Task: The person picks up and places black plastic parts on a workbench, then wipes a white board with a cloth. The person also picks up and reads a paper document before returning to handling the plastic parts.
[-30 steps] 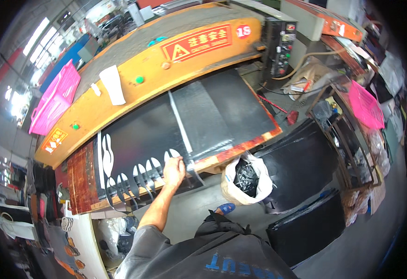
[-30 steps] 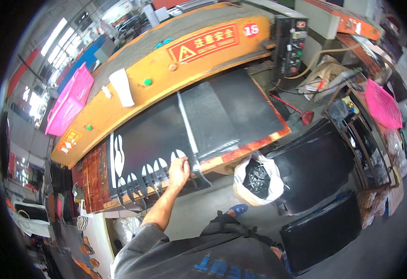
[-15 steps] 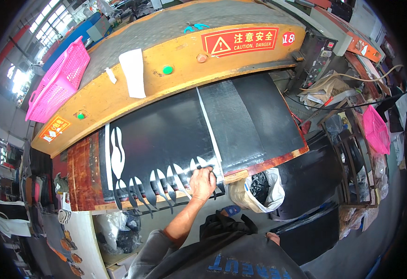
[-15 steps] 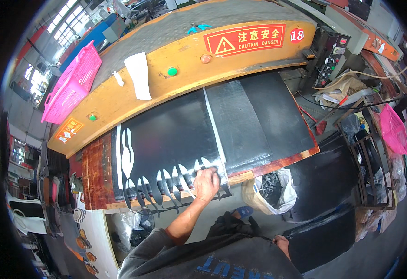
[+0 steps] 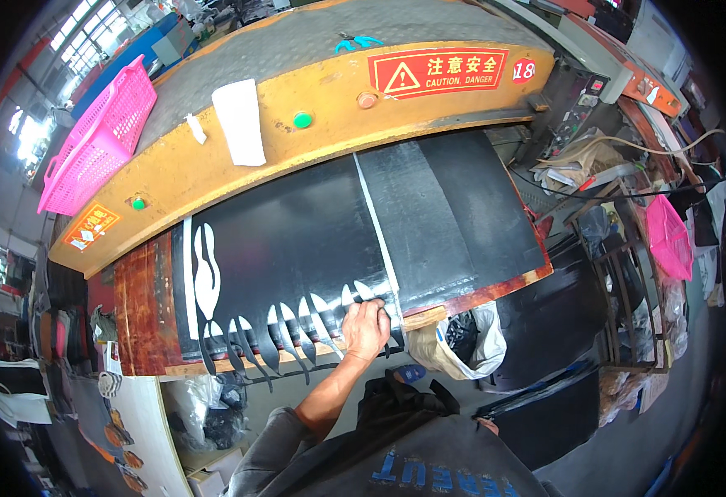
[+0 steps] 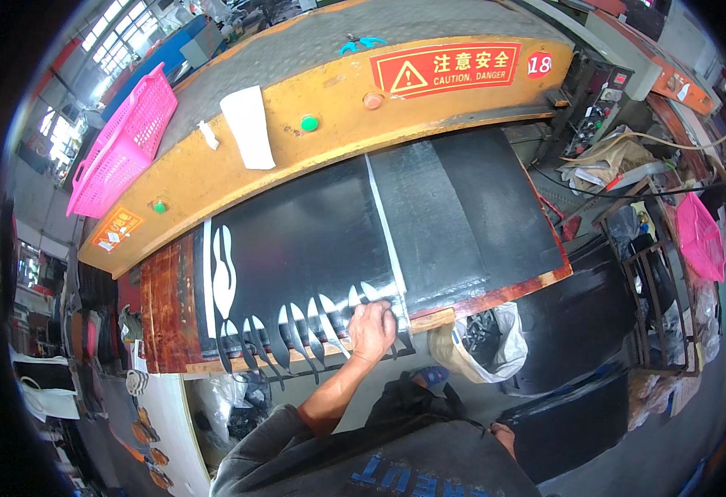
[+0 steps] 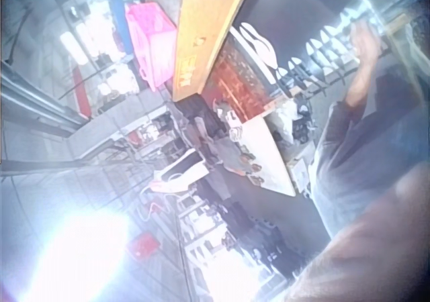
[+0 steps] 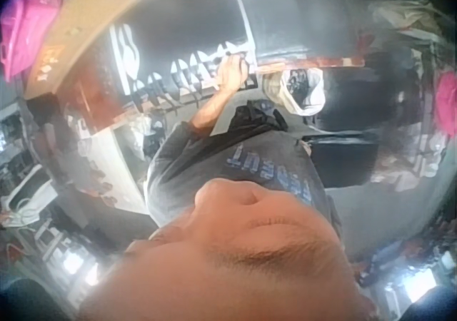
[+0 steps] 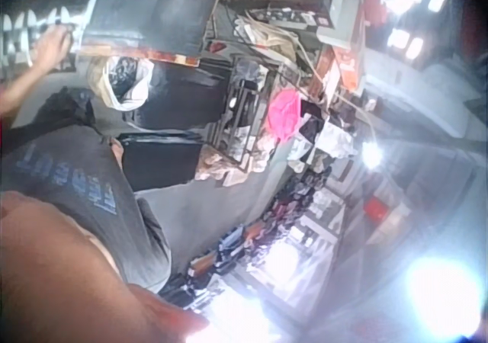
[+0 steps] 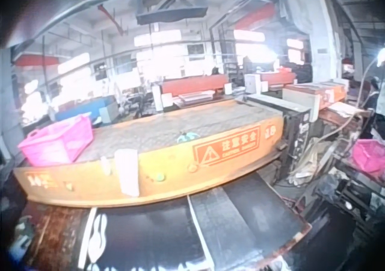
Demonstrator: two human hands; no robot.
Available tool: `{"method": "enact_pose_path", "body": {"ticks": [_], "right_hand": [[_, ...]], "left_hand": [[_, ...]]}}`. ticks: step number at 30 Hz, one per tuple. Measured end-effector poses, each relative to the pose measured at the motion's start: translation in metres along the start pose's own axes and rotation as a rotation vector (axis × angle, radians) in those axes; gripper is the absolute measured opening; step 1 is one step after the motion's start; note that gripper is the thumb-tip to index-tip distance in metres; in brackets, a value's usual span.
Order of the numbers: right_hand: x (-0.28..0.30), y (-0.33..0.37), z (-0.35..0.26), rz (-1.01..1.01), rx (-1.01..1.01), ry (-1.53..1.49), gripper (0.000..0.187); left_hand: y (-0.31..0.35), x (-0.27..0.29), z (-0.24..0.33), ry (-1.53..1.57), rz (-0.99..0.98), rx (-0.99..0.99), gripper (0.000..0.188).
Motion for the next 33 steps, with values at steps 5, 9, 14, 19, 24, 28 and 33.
{"method": "enact_pose_path", "body": {"ticks": [5,9,14,19,24,28,33], "right_hand": [[0.004,-0.001,0.007,-0.001,0.015,-0.008,0.012],[0.003,0.0,0.01,-0.006,0.032,-0.126,0.012],[-0.006,0.001,0.002,0.014,-0.032,0.153,0.014],[-0.012,0.006,0.01,-0.037,-0.099,-0.083,0.012],[-0.004,0.013,0.03,-0.071,-0.2,-0.232,0.009],[0.005,0.032,0.043,-0.051,-0.269,-0.25,0.009],[0.018,0.08,0.082,0.033,-0.319,-0.294,0.009]], "left_hand": [[0.0,0.0,0.0,0.008,-0.01,0.003,0.012],[-0.001,0.0,0.0,0.031,-0.007,-0.006,0.013],[0.001,-0.001,0.0,0.038,-0.013,0.0,0.013],[0.002,0.003,0.0,0.021,-0.053,0.004,0.016],[0.006,0.017,0.004,0.015,-0.133,-0.01,0.024],[0.018,0.043,-0.007,0.037,-0.06,-0.086,0.025],[0.029,0.067,-0.048,-0.072,-0.033,-0.114,0.021]]}}
Point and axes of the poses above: each hand's wrist, its own y-axis away from the middle knuckle, its own x-axis out of the back of the hand, z = x × y, the point moved 1 cm from there along -y, towards the middle knuckle, and after that the axes turned 15 degrees about x, right-handed, at the moved point
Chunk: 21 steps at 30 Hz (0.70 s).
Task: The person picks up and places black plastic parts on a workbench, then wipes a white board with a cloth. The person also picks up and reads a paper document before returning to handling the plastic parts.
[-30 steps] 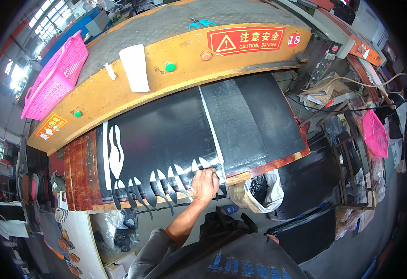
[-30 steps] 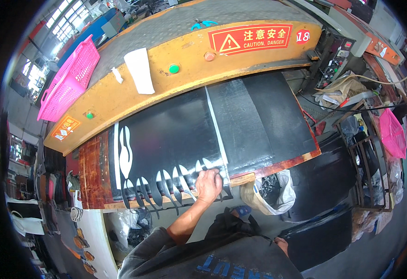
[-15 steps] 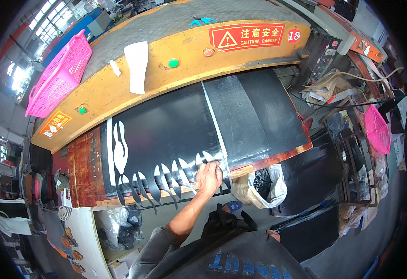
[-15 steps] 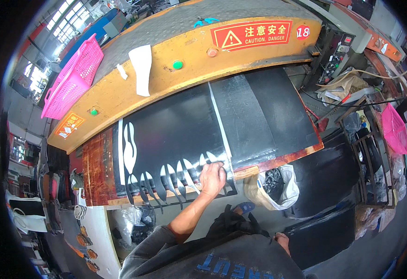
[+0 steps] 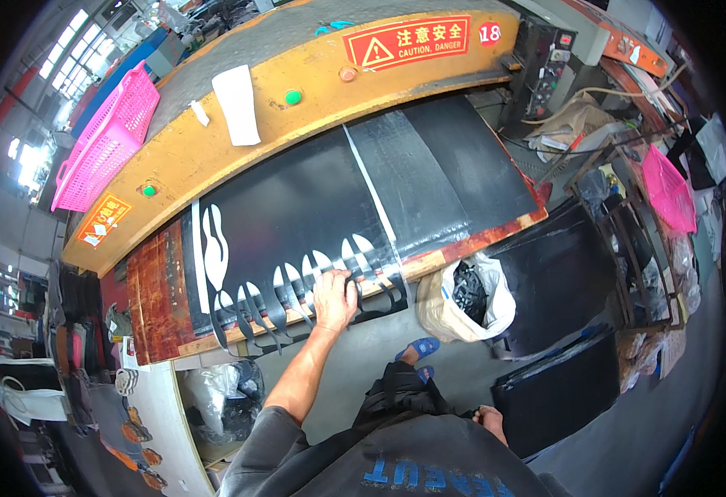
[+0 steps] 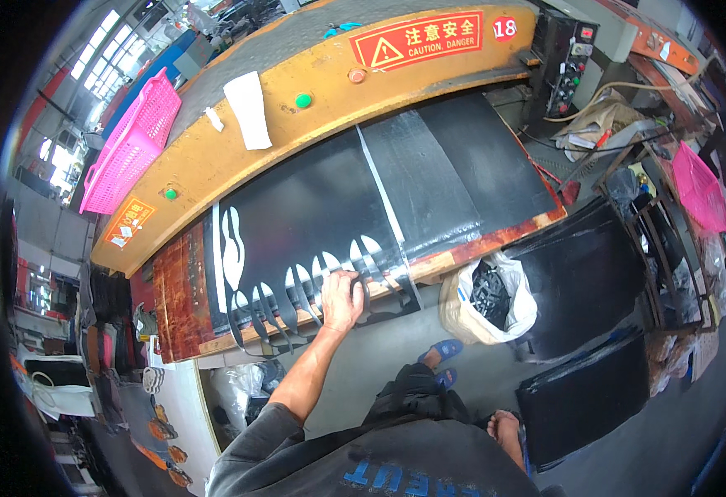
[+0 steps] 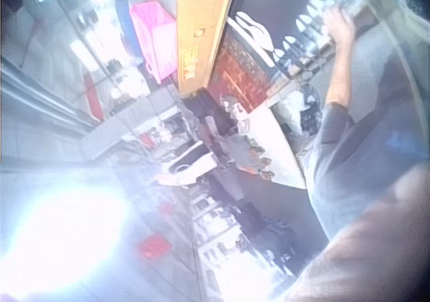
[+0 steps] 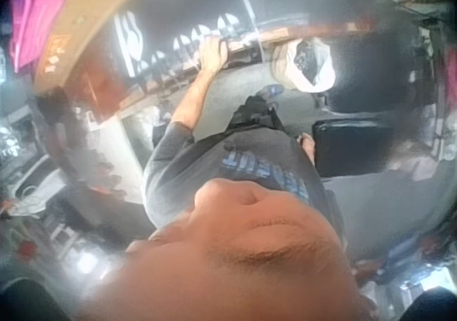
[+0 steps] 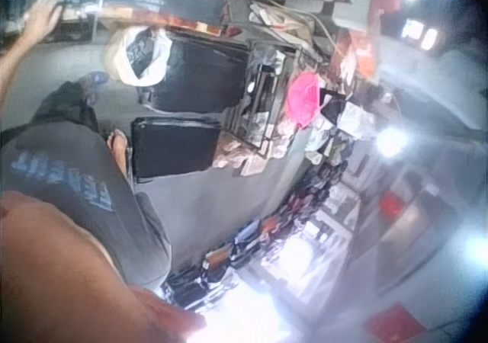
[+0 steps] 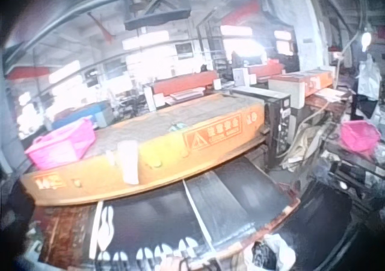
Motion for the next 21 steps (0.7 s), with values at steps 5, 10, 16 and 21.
{"method": "enact_pose_path", "body": {"ticks": [5,10,16,21], "right_hand": [[0.019,0.014,0.064,-0.189,0.389,0.332,0.008],[0.024,0.019,0.097,-0.183,0.391,0.395,0.009],[0.016,0.017,0.094,-0.2,0.39,0.395,0.01],[-0.002,0.015,0.063,-0.337,0.506,0.249,0.011]], "left_hand": [[0.005,-0.012,-0.017,-0.135,0.05,-0.111,0.018],[0.006,-0.017,-0.018,-0.169,0.094,-0.121,0.017],[0.004,-0.018,-0.02,-0.172,0.099,-0.114,0.018],[0.005,-0.017,-0.021,-0.165,0.074,-0.093,0.02]]}}
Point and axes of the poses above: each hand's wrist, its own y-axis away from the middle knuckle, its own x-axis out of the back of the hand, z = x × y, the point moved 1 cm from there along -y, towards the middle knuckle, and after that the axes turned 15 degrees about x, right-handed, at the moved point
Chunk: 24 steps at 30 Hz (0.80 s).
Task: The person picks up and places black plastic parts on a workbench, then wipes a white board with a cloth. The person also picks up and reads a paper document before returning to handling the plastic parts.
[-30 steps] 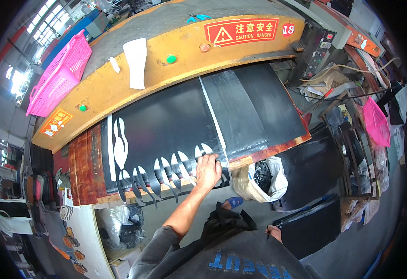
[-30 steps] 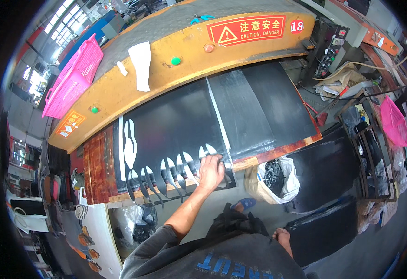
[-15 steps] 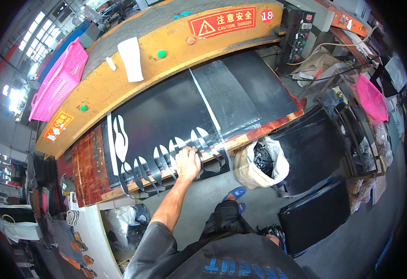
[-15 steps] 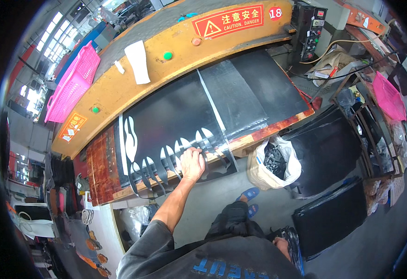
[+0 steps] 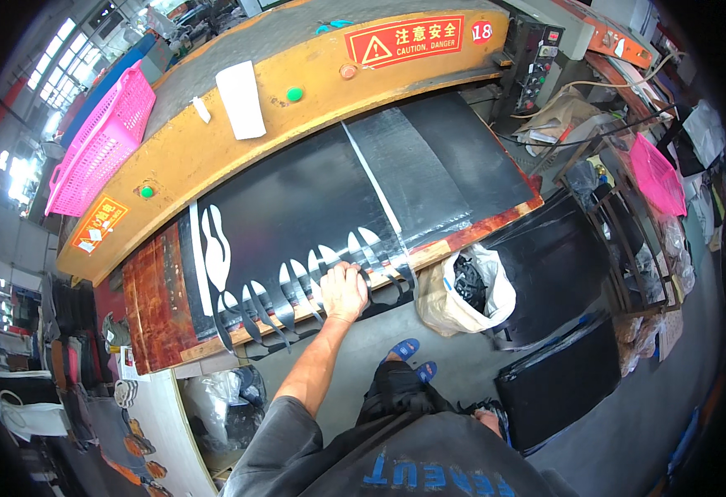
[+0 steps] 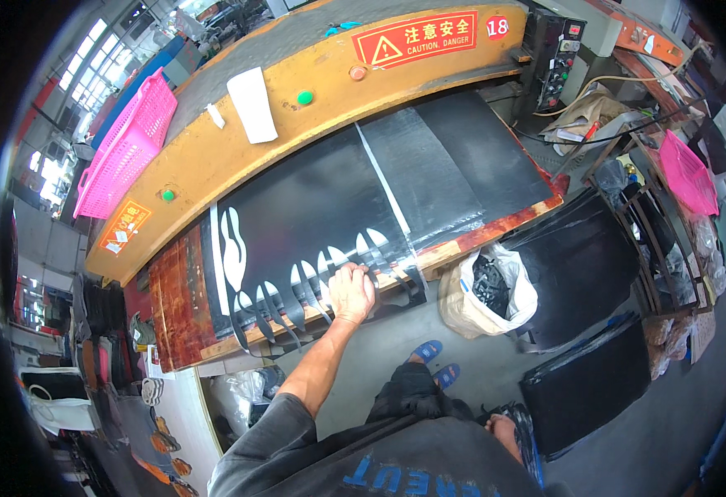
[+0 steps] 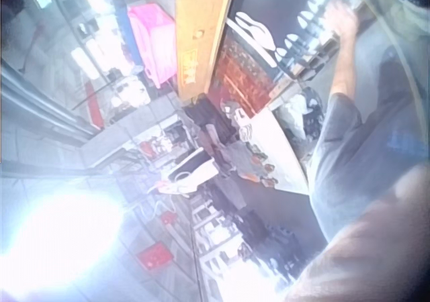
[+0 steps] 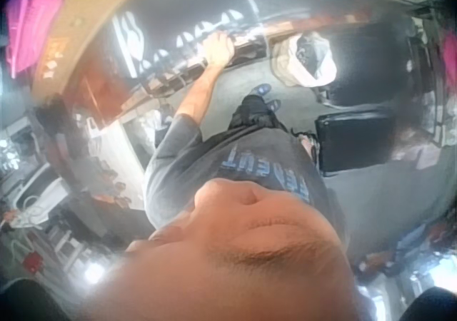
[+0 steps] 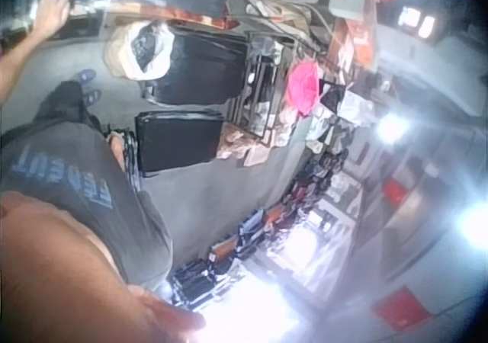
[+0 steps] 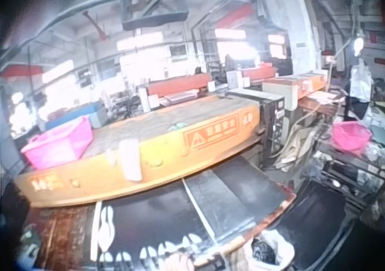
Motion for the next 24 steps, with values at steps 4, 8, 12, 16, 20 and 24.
{"method": "enact_pose_path", "body": {"ticks": [4,8,12,16,20,24], "right_hand": [[-0.024,-0.024,-0.03,0.325,-0.473,-0.234,0.007],[-0.047,-0.047,-0.047,0.227,-0.387,-0.214,0.005],[-0.065,-0.065,-0.041,0.216,-0.415,-0.252,0.005],[-0.075,-0.08,-0.044,0.153,-0.298,-0.184,0.006],[-0.08,-0.089,-0.05,0.279,-0.32,-0.286,0.006],[-0.082,-0.096,-0.044,0.18,-0.197,-0.092,0.005]], "left_hand": [[-0.003,0.003,0.0,0.054,0.029,0.004,0.018],[-0.004,0.005,0.0,0.075,-0.013,0.036,0.019],[-0.005,0.007,-0.002,0.111,-0.051,0.062,0.018],[-0.005,0.008,-0.003,0.115,-0.062,0.071,0.02],[-0.006,0.009,-0.004,0.131,-0.069,0.063,0.022],[-0.006,0.009,-0.005,0.145,-0.055,0.052,0.022]]}}
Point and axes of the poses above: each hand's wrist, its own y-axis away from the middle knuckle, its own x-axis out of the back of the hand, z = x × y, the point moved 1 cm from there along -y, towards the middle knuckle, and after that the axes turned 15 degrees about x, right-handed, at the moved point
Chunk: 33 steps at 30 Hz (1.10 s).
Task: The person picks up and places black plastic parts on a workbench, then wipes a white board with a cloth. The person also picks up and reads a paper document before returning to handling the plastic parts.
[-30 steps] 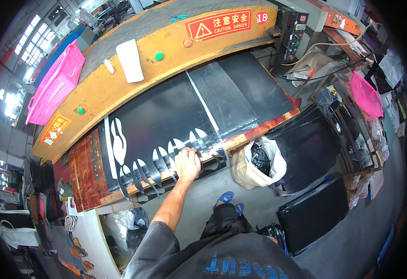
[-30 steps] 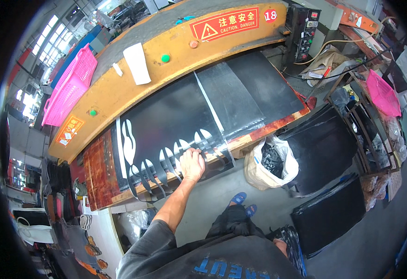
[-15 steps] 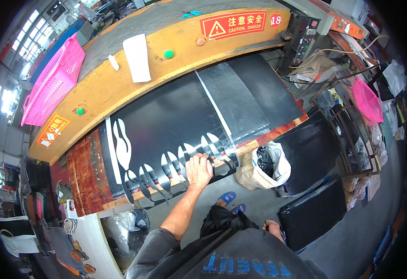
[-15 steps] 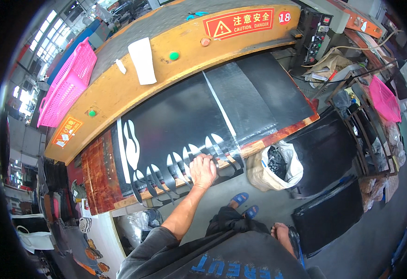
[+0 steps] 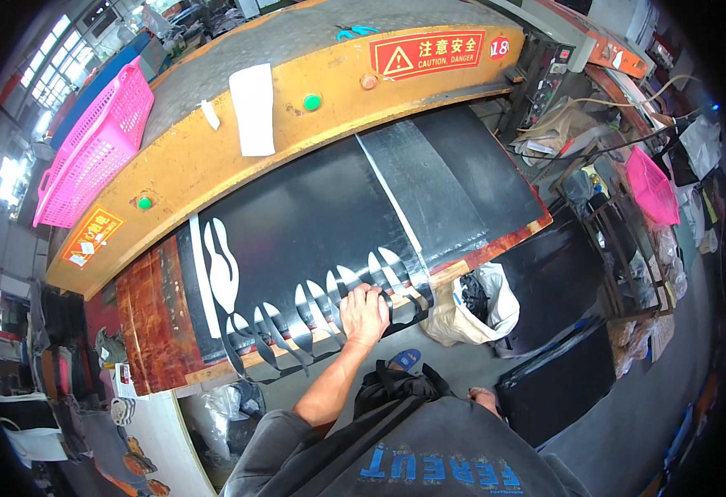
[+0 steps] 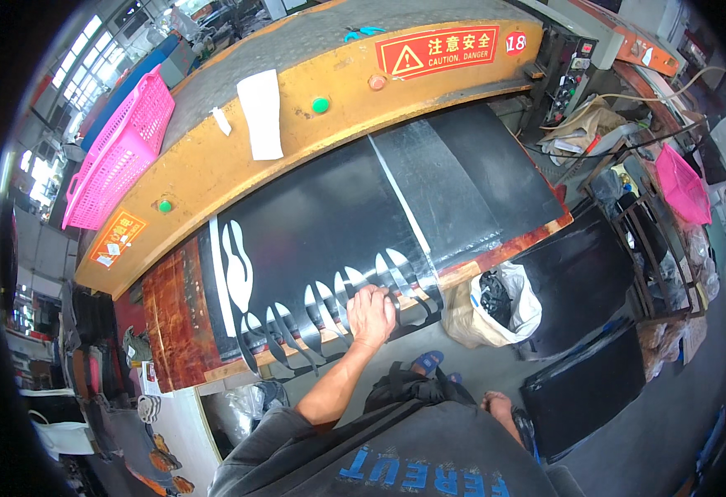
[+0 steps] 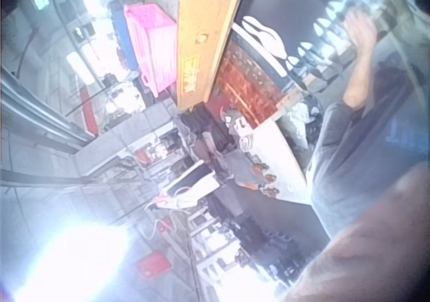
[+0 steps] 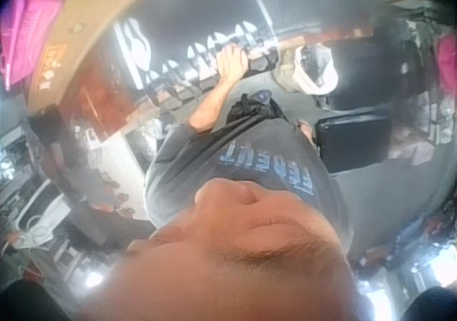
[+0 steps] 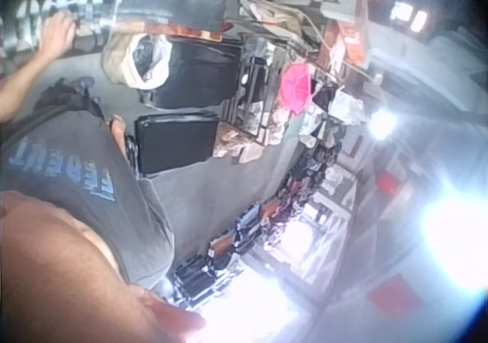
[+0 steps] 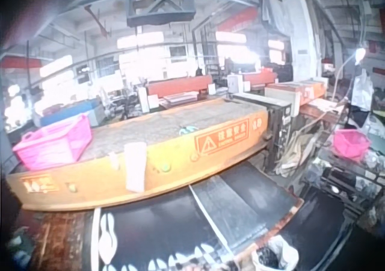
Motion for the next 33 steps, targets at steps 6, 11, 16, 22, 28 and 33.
{"method": "enact_pose_path", "body": {"ticks": [6,11,16,22,28,33], "right_hand": [[0.0,-0.001,0.01,0.044,-0.096,-0.159,0.006],[0.001,0.004,0.006,0.035,-0.146,-0.099,0.006],[0.0,0.008,0.01,0.039,-0.102,-0.147,0.005],[-0.008,0.012,-0.009,0.079,-0.152,-0.1,0.005],[-0.017,0.001,-0.041,-0.032,-0.222,0.085,0.006],[-0.02,-0.02,-0.042,-0.256,-0.228,0.222,0.008]], "left_hand": [[0.0,0.0,0.001,0.002,0.0,0.002,0.023],[0.0,-0.001,0.002,-0.005,-0.006,0.014,0.02],[-0.001,0.0,0.003,-0.007,-0.013,0.015,0.02],[0.002,-0.001,-0.001,0.015,-0.008,0.011,0.021],[-0.004,0.019,0.009,0.077,-0.096,0.064,0.027],[0.044,0.071,0.015,0.214,0.022,0.092,0.025]]}}
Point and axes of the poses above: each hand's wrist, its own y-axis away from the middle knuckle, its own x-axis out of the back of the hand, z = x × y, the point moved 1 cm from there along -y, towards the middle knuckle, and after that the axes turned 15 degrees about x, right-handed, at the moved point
